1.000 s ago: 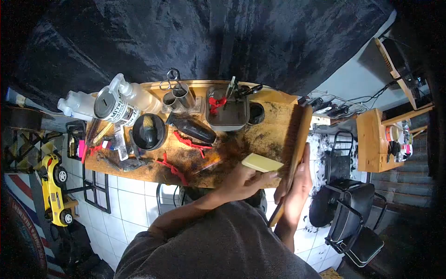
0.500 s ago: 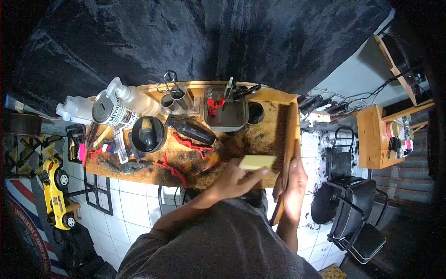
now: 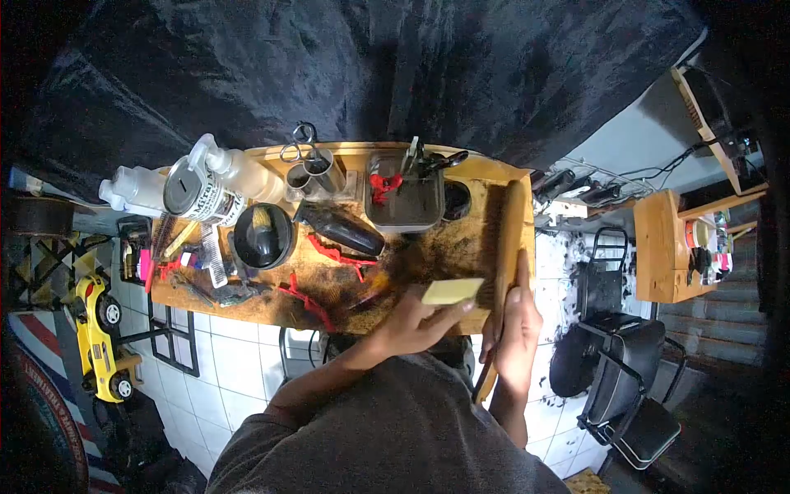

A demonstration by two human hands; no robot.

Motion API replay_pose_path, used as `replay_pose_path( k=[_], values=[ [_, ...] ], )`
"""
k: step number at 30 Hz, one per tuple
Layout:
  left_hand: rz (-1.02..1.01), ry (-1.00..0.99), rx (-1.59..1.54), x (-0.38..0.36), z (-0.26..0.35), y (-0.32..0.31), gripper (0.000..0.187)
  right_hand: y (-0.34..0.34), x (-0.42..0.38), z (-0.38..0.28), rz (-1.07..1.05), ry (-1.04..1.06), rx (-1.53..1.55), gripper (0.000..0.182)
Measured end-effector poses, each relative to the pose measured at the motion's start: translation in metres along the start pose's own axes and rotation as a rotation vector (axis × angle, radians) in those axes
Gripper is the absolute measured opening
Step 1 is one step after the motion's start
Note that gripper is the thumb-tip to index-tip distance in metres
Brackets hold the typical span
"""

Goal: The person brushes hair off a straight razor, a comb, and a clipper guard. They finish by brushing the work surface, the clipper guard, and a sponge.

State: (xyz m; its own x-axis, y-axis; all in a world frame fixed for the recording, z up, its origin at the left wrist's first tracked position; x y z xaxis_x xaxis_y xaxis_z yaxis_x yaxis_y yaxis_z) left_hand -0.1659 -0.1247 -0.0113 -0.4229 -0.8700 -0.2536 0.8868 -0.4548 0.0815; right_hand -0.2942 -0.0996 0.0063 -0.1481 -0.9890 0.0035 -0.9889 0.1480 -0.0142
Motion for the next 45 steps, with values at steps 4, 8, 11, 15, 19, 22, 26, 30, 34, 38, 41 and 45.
replay_pose_path(
  k=[4,8,11,15,19,22,26,30,34,38,41,45],
  values=[
    [0.010,0.043,-0.160,0.004,-0.018,-0.006,0.031,0.006,0.010,-0.008,0.023,-0.050,-0.029,0.048],
    [0.300,-0.096,-0.044,0.012,-0.014,0.034,0.026,-0.006,-0.006,-0.016,-0.137,-0.127,0.014,0.047],
    [0.363,-0.053,-0.082,0.008,-0.007,0.039,0.023,-0.012,-0.015,-0.006,-0.203,-0.197,-0.093,0.046],
    [0.188,-0.042,-0.244,0.004,-0.013,0.010,0.026,-0.009,0.001,0.007,-0.145,0.033,-0.221,0.046],
    [-0.037,-0.020,-0.200,0.002,-0.009,-0.011,0.028,0.002,0.014,-0.006,0.025,0.029,-0.037,0.047],
    [-0.020,0.089,-0.105,0.002,-0.008,-0.003,0.026,0.005,0.010,-0.014,0.031,-0.008,0.028,0.047],
    [0.228,0.070,-0.374,0.006,-0.014,0.022,0.021,-0.008,-0.011,-0.015,-0.103,-0.154,-0.026,0.048],
    [0.185,-0.084,-0.183,0.010,-0.014,0.012,0.020,-0.016,-0.005,-0.003,-0.084,0.083,-0.221,0.047],
    [0.021,-0.072,-0.137,0.003,-0.013,-0.007,0.019,-0.005,0.005,-0.010,0.038,0.062,-0.176,0.046],
    [0.007,0.030,-0.192,0.007,-0.015,-0.004,0.021,0.001,0.006,-0.017,0.044,0.053,-0.075,0.049],
    [0.308,0.031,-0.094,0.008,-0.018,0.031,0.026,-0.008,-0.007,-0.014,-0.116,-0.098,-0.073,0.046],
    [0.420,-0.090,-0.018,0.002,-0.021,0.036,0.016,-0.023,-0.014,-0.006,-0.185,-0.079,-0.084,0.047]
  ],
)
Point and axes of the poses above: each hand's wrist, its own x-axis towards the middle knuckle, its own y-axis out of the back of the hand, z = x × y, the point moved 9 cm from there along x, towards the middle knuckle, and after that the axes turned 11 degrees about y, right-handed, at the moved point
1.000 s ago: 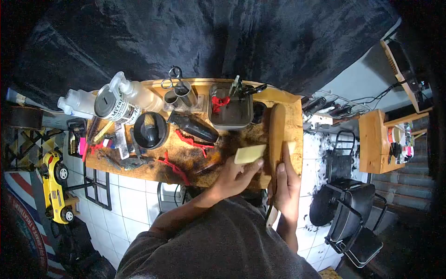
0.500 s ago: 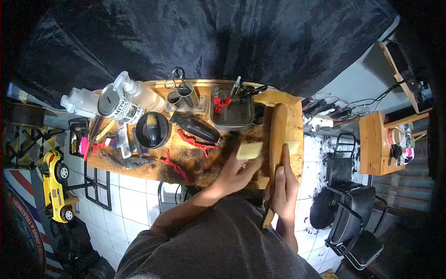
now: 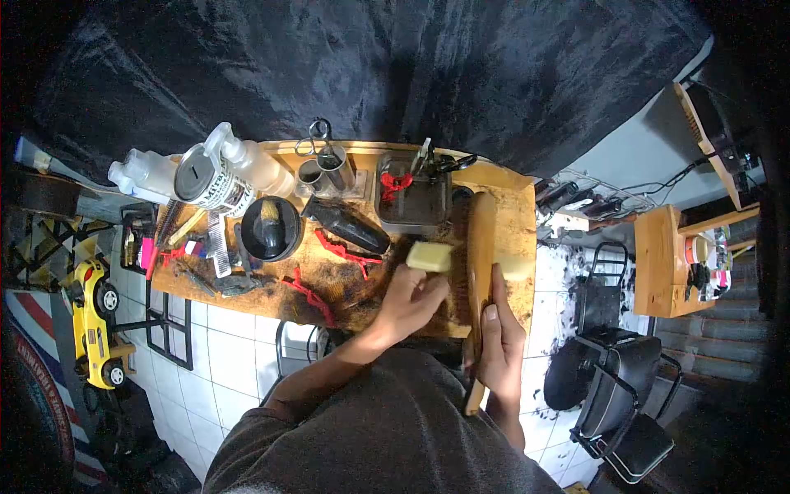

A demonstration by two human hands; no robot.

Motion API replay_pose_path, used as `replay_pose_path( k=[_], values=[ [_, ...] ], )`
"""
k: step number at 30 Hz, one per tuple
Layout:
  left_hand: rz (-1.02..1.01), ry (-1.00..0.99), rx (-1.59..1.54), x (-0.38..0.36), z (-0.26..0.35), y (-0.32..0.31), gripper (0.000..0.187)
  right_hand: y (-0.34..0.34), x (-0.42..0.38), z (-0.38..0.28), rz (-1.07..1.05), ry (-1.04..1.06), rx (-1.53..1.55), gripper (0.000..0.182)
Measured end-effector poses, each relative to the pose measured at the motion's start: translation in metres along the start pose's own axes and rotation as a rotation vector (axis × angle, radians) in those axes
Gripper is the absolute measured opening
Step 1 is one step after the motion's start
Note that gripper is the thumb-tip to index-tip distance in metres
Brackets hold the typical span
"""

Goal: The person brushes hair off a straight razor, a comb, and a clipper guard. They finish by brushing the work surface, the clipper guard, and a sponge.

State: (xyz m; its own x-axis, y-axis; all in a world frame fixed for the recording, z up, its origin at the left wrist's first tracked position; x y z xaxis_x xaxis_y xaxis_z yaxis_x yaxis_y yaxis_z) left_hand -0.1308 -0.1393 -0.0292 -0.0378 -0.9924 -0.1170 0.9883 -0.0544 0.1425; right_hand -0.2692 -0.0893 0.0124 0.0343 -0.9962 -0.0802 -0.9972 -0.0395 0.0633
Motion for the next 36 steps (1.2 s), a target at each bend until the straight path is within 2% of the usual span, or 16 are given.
replay_pose_path(
  k=[2,3,5,7,10,14,16,20,21,23,25,27,29,31,33,36],
  values=[
    [-0.173,-0.083,-0.150,-0.004,0.015,-0.020,0.014,0.008,0.004,-0.004,0.070,0.026,-0.042,0.047],
    [-0.340,0.068,-0.092,-0.013,0.009,-0.030,0.016,0.015,0.006,-0.006,0.137,0.050,-0.082,0.047],
    [-0.209,-0.221,-0.105,-0.019,0.035,-0.036,0.017,0.028,0.013,-0.008,0.223,0.110,-0.055,0.047],
    [-0.336,-0.164,0.086,-0.019,0.019,-0.044,0.020,0.033,0.016,-0.011,0.221,0.076,0.032,0.049],
    [-0.195,0.083,-0.197,-0.001,0.009,-0.026,0.020,0.034,0.006,-0.014,0.222,0.045,0.052,0.049],
    [0.007,-0.020,-0.314,0.005,0.017,0.006,0.016,0.011,-0.006,-0.006,-0.042,-0.077,0.062,0.048],
    [-0.070,-0.041,0.123,-0.002,0.017,0.001,0.016,0.008,-0.005,0.000,0.016,-0.034,0.043,0.048],
    [-0.395,-0.020,-0.001,-0.016,0.020,-0.030,0.023,0.026,0.008,-0.008,0.240,0.139,0.001,0.049],
    [-0.293,-0.255,-0.153,-0.017,0.041,-0.033,0.026,0.032,0.017,-0.014,0.305,0.243,-0.052,0.048],
    [-0.366,-0.189,0.085,-0.023,0.033,-0.043,0.027,0.041,0.022,-0.022,0.366,0.222,0.038,0.049],
    [-0.337,-0.169,0.017,-0.019,0.034,-0.040,0.026,0.043,0.019,-0.033,0.376,0.197,0.044,0.049],
    [-0.203,0.094,-0.098,-0.006,0.019,-0.021,0.024,0.037,0.012,-0.031,0.294,0.116,0.080,0.049],
    [-0.085,0.015,-0.250,0.000,0.015,-0.011,0.020,0.026,0.003,-0.019,0.156,0.028,0.145,0.051],
    [-0.103,0.038,-0.014,0.001,0.007,-0.005,0.014,0.011,-0.003,-0.009,0.008,-0.066,0.002,0.048],
    [-0.081,0.025,-0.087,-0.005,0.015,-0.005,0.012,0.007,-0.001,0.005,0.065,-0.060,0.029,0.046],
    [-0.361,-0.078,0.288,-0.018,0.015,-0.036,0.015,0.022,0.013,-0.005,0.201,0.043,-0.064,0.046]
  ],
)
Point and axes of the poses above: each hand's wrist, its own x-axis towards the middle knuckle, its own y-axis out of the back of the hand, z = x × y, the point moved 9 cm from there along x, towards the middle knuckle, and after that the axes turned 11 degrees about y, right-handed, at the moved point
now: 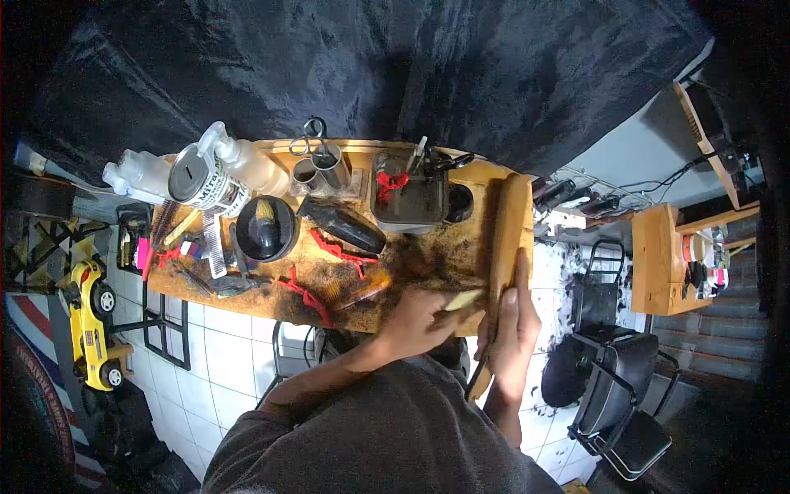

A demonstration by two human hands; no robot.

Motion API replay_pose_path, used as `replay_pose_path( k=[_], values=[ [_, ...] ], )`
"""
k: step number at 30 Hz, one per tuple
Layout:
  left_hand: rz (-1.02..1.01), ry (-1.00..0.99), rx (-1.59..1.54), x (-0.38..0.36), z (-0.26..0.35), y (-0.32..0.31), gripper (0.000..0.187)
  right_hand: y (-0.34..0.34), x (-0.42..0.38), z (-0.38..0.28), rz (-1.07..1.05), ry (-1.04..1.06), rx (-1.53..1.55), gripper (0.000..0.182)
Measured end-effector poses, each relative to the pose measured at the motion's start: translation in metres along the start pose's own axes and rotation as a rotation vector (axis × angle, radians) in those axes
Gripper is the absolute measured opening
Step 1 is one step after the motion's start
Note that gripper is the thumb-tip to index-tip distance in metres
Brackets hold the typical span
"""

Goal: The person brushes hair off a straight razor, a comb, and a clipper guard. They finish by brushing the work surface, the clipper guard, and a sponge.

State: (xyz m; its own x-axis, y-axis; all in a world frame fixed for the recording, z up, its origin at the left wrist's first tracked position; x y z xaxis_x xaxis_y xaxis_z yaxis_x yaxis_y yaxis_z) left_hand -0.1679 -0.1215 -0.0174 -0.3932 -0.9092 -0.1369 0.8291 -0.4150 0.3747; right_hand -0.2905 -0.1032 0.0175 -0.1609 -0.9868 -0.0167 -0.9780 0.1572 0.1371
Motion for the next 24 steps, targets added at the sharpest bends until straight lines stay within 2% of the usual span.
replay_pose_path(
  k=[1,3,5,6,7,9,10,11,13,17,18,19,21,23,24],
  values=[
    [0.039,-0.062,-0.087,0.000,0.003,-0.003,0.017,0.002,0.007,-0.004,0.076,0.101,0.041,0.046],
    [0.097,-0.072,-0.325,0.000,0.007,-0.002,0.020,0.008,0.012,-0.010,0.064,0.064,0.079,0.047],
    [0.177,-0.013,-0.429,0.003,-0.010,0.002,0.022,0.008,0.008,-0.019,0.022,0.025,0.120,0.047],
    [0.240,-0.055,-0.290,0.004,-0.004,0.017,0.021,0.005,0.004,-0.018,-0.020,-0.016,0.162,0.047],
    [0.278,0.017,-0.364,0.007,-0.005,0.026,0.019,0.005,-0.002,-0.012,-0.058,-0.062,0.148,0.047],
    [0.305,0.096,-0.314,0.007,-0.007,0.041,0.018,-0.006,-0.012,-0.010,-0.211,-0.127,0.143,0.047],
    [0.367,0.031,-0.268,0.006,-0.008,0.044,0.017,-0.012,-0.016,-0.002,-0.261,-0.128,0.141,0.047],
    [0.368,0.033,-0.268,0.005,-0.015,0.039,0.017,-0.012,-0.016,0.014,-0.191,-0.089,0.143,0.047],
    [0.275,-0.043,-0.047,0.003,0.002,0.025,0.015,-0.012,-0.009,0.013,-0.114,-0.023,0.104,0.046],
    [0.057,-0.037,-0.035,-0.004,0.000,-0.011,0.024,-0.001,0.007,-0.001,0.028,0.018,0.132,0.048],
    [0.074,-0.044,-0.182,-0.003,0.009,-0.007,0.020,0.001,0.010,-0.004,0.014,0.020,0.143,0.048],
    [0.074,-0.046,-0.182,0.000,0.009,-0.006,0.020,0.003,0.012,-0.005,0.000,0.021,0.154,0.049],
    [0.230,-0.039,-0.347,0.005,0.003,0.014,0.015,0.001,0.007,-0.005,-0.019,0.005,0.188,0.049],
    [0.367,-0.012,-0.247,0.006,0.003,0.033,0.012,-0.001,-0.001,-0.005,-0.042,-0.015,0.221,0.049],
    [0.395,-0.060,-0.255,0.008,-0.007,0.033,0.012,-0.008,-0.007,-0.003,-0.129,-0.067,0.172,0.048]
  ],
)
Point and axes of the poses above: each hand's wrist, its own x-axis towards the middle knuckle, its own y-axis out of the back of the hand, z = x × y, the point moved 9 cm from there along x, towards the middle knuckle, and after that the axes turned 11 degrees about y, right-handed, at the moved point
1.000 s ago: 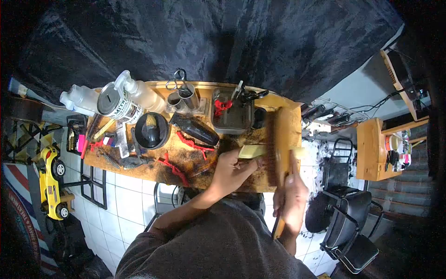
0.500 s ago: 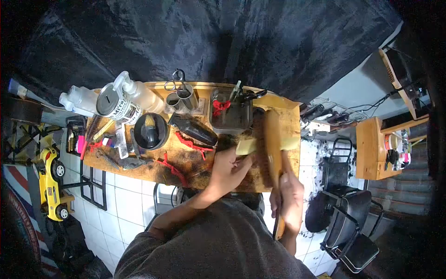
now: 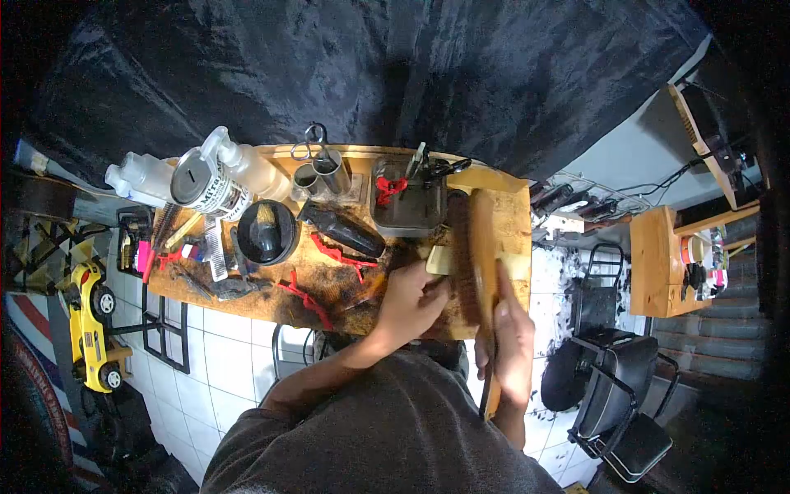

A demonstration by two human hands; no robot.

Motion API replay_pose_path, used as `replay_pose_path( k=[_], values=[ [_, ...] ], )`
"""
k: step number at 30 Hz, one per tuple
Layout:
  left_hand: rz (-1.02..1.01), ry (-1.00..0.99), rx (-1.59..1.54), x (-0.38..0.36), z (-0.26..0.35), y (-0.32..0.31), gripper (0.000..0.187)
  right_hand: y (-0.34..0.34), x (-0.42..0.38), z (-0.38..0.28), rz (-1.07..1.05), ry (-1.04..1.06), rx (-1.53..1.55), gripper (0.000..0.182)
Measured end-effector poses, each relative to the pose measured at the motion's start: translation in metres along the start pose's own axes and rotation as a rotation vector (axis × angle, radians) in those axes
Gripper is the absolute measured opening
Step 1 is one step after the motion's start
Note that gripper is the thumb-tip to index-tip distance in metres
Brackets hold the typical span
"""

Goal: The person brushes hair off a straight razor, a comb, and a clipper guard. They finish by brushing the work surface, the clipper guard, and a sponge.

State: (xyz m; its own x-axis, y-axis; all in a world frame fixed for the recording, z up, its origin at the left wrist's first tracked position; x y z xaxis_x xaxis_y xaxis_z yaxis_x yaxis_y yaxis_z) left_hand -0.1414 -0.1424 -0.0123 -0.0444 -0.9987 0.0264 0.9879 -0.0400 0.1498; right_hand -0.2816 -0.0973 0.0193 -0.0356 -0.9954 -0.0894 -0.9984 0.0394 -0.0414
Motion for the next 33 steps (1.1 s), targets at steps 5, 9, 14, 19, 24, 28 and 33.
replay_pose_path(
  k=[5,9,14,19,24,28,33],
  values=[
    [-0.170,-0.060,0.312,-0.011,0.003,-0.012,0.014,-0.010,-0.003,0.003,0.004,0.085,-0.091,0.048],
    [-0.345,0.026,0.168,-0.020,-0.004,-0.037,0.017,0.002,0.011,-0.003,0.121,0.156,-0.077,0.048],
    [-0.121,0.065,-0.119,-0.001,-0.007,-0.014,0.012,-0.004,0.004,-0.006,-0.009,0.029,-0.018,0.049],
    [-0.179,0.023,0.112,-0.008,-0.001,-0.019,0.013,-0.019,-0.005,0.006,-0.020,0.019,-0.060,0.048],
    [-0.410,0.132,-0.263,-0.022,0.007,-0.043,0.012,-0.006,0.013,-0.010,0.111,0.112,-0.089,0.047],
    [-0.200,0.211,-0.137,-0.007,-0.014,-0.023,0.010,-0.009,0.001,-0.010,0.022,0.072,-0.029,0.049],
    [-0.062,0.065,-0.269,-0.001,0.003,-0.002,0.015,-0.020,-0.013,-0.001,-0.204,0.065,-0.166,0.047]
  ],
)
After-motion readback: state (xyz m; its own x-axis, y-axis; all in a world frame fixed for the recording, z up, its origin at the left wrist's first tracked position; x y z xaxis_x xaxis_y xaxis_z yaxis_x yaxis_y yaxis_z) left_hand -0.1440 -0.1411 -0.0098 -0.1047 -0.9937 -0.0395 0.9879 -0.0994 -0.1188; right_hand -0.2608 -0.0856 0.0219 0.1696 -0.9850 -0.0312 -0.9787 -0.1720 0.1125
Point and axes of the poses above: each hand's wrist, its own x-axis towards the middle knuckle, its own y-axis out of the back of the hand, z = x × y, the point moved 9 cm from there along x, towards the middle knuckle, and after that the axes turned 11 degrees about y, right-handed, at the moved point
